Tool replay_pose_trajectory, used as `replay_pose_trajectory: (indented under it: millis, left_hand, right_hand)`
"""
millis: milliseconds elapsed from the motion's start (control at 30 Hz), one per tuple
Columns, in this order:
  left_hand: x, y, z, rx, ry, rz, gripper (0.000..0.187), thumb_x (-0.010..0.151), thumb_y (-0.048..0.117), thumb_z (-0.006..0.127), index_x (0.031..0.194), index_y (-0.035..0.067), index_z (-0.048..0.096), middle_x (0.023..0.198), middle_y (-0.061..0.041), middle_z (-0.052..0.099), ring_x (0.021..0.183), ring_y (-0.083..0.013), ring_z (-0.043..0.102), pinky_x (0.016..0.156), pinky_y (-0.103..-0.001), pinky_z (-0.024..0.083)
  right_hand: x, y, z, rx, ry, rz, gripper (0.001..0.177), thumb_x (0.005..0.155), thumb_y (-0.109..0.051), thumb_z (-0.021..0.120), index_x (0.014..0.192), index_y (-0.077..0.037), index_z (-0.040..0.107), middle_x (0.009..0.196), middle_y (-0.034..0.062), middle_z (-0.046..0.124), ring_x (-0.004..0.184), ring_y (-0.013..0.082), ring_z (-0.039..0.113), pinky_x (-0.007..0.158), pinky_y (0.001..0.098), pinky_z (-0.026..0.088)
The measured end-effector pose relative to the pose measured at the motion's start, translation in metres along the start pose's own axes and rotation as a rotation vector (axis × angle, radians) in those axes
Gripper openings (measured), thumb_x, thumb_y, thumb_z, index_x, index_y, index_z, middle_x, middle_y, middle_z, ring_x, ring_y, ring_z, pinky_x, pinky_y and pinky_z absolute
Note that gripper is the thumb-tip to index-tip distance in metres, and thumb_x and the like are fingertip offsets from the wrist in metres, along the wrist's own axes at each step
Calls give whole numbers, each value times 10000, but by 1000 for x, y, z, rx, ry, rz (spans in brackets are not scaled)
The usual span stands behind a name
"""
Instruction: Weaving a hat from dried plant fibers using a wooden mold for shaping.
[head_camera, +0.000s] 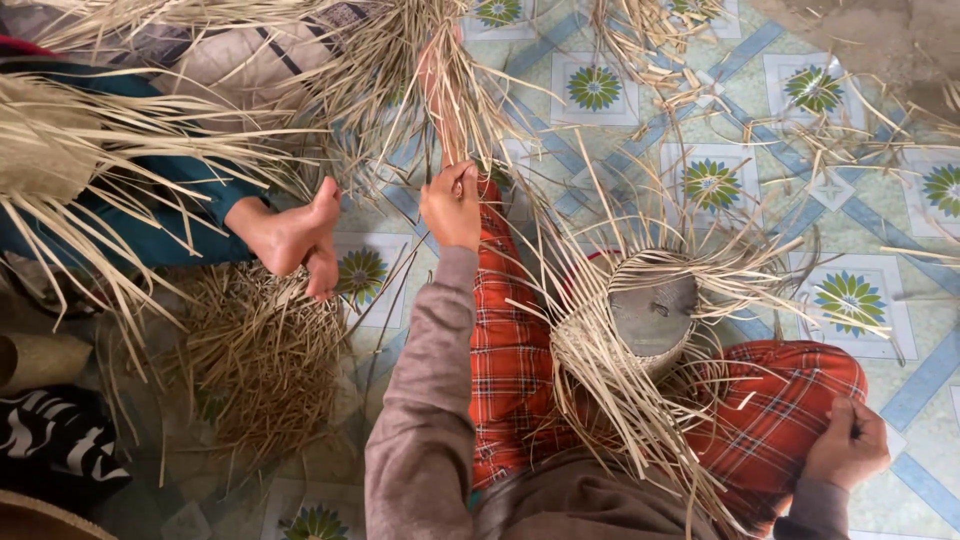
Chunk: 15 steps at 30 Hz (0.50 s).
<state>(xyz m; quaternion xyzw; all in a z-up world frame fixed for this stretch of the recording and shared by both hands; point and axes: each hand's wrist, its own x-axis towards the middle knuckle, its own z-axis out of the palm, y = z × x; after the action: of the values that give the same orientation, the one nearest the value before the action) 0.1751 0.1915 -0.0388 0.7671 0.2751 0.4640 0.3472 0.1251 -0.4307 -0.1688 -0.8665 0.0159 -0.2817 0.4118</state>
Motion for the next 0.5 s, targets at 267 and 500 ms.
replay_pose_trajectory:
  millis: [267,500]
  left_hand:
    - [21,-55,78,43,-350,-274,395,823,190,822,1209,170,743,1071,-53,640,932,-219,655,861,-361,564]
    - [20,-75,91,-74,-449,-234,447,854,178,792,1287,136,689,1240,-23,729,1140,-195,681,979,-351,550]
  right_hand:
    - [-1,3,-2,-7,-6,13,47,1223,74,724,1247,111,709,1029,151,666,866,190,569,836,294,486]
    - [-1,0,-1,-8,1,31,57,1229,56,727,1246,106,704,1003,147,665,853,185,575,822,288,488]
